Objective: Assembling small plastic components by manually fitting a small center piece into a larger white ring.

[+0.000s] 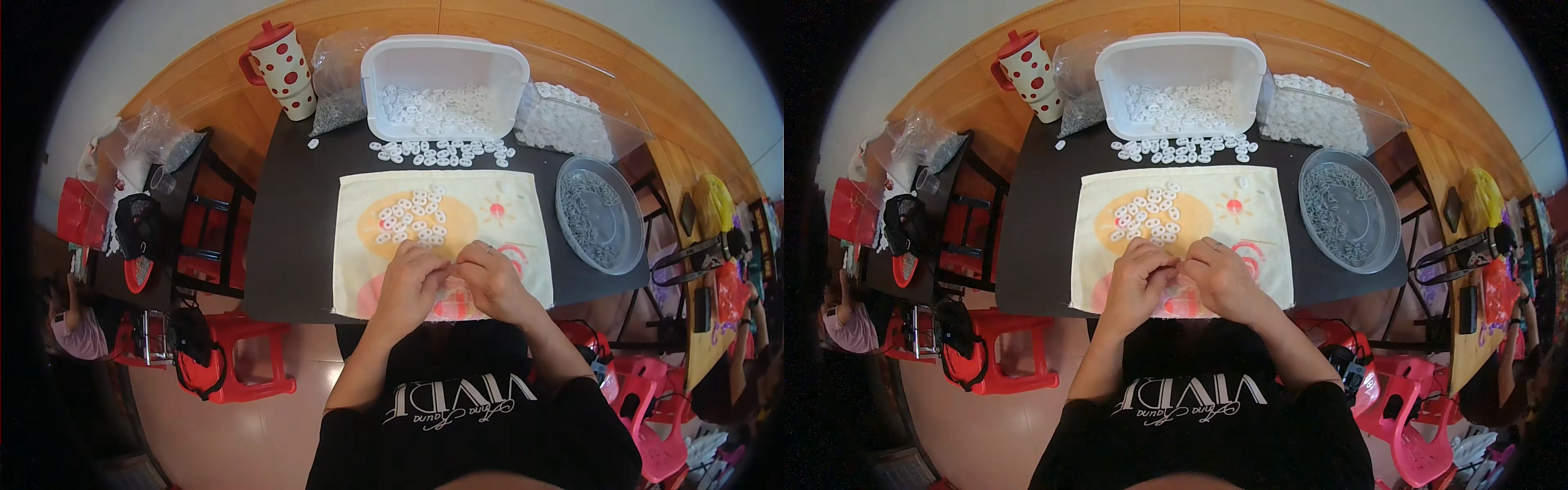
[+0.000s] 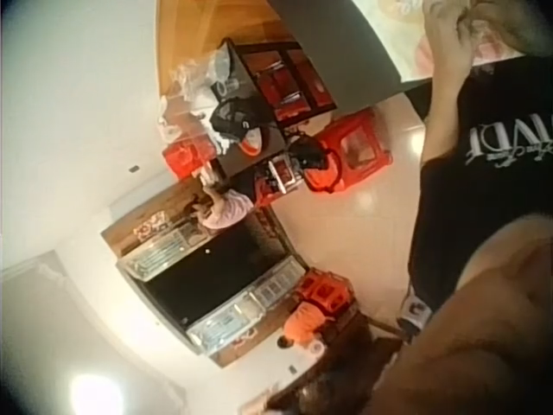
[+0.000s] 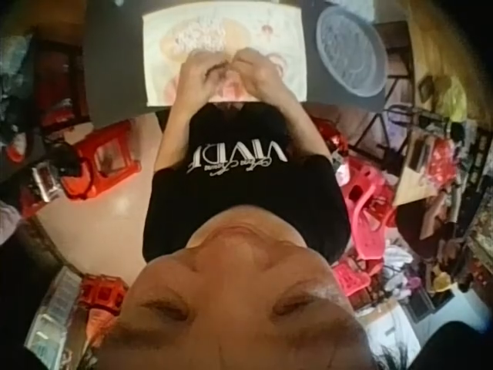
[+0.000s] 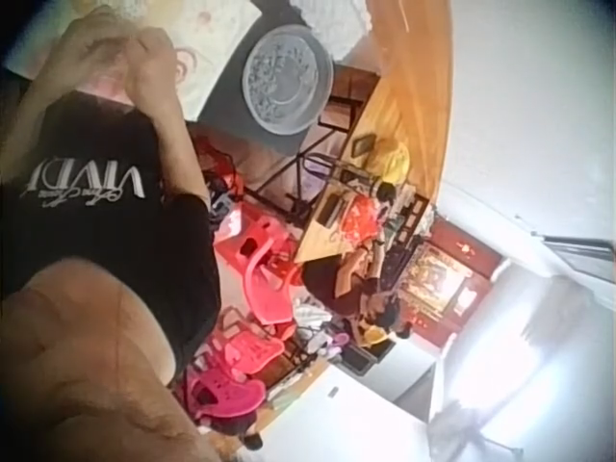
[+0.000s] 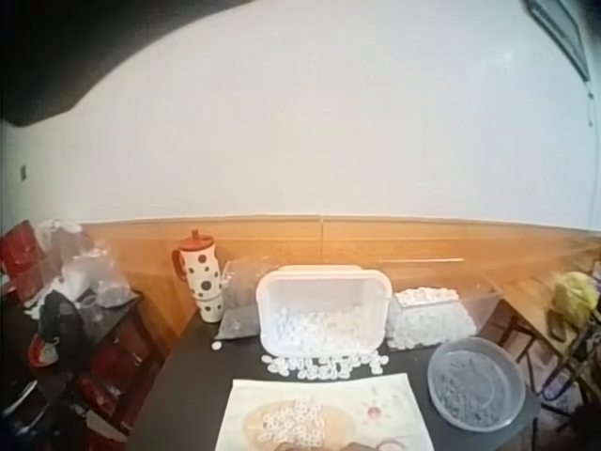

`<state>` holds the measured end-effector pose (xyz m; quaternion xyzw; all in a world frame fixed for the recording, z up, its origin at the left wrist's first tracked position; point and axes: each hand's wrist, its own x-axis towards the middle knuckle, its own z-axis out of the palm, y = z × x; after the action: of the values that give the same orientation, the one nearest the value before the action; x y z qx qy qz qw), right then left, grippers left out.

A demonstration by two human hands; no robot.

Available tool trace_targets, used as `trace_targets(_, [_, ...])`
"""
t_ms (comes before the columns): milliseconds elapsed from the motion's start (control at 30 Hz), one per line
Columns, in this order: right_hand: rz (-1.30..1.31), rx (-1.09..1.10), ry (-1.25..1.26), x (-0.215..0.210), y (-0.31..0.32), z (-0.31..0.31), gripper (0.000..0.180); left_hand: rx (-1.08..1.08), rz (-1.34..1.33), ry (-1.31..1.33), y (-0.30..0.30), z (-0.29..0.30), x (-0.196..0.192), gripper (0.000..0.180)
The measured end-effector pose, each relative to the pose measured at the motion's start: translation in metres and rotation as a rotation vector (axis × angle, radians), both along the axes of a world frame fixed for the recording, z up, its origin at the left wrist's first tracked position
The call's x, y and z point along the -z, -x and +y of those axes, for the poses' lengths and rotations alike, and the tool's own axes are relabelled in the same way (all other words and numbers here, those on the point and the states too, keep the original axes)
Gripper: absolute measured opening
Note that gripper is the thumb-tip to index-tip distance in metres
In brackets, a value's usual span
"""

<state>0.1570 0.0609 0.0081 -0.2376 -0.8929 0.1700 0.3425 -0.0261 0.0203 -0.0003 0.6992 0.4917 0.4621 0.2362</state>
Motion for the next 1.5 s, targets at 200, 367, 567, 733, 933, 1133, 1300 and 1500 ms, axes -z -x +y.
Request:
trace_targets(200, [0.073, 0.009, 0.151, 0.005, -0.005, 0.0, 0.021, 0.014, 0.011, -0.029, -0.001, 0.0, 0.0, 0.012])
trace_targets(367, [0.084, 0.045, 0.184, 0.004, -0.005, -0.002, 0.024, 0.028, 0.046, -0.049, -0.002, 0.0, 0.0, 0.012])
trace_targets(567, [0.061, 0.039, 0.109, 0.004, -0.005, -0.005, 0.025, 0.02, 0.062, -0.062, -0.002, 0.0, 0.001, 0.018])
trace_targets(733, [0.054, 0.015, 0.01, 0.003, 0.0, -0.007, 0.023, 0.025, 0.065, -0.106, -0.002, -0.001, 0.002, 0.023])
trace_targets(933, [-0.048, -0.045, -0.021, 0.0, -0.003, -0.007, 0.022, 0.054, 0.1, -0.148, -0.004, -0.004, 0.001, 0.019])
trace_targets(1133, [-0.095, -0.084, -0.064, -0.006, -0.002, -0.008, 0.022, 0.092, 0.112, -0.172, -0.003, -0.003, -0.001, 0.019])
trace_targets(1300, [-0.152, -0.055, -0.095, 0.001, -0.005, -0.01, 0.024, 0.094, 0.218, -0.199, -0.004, -0.006, -0.005, 0.023])
trace_targets(1500, [-0.16, -0.046, -0.185, 0.003, -0.003, -0.007, 0.017, 0.104, 0.32, -0.259, -0.004, -0.006, -0.003, 0.019])
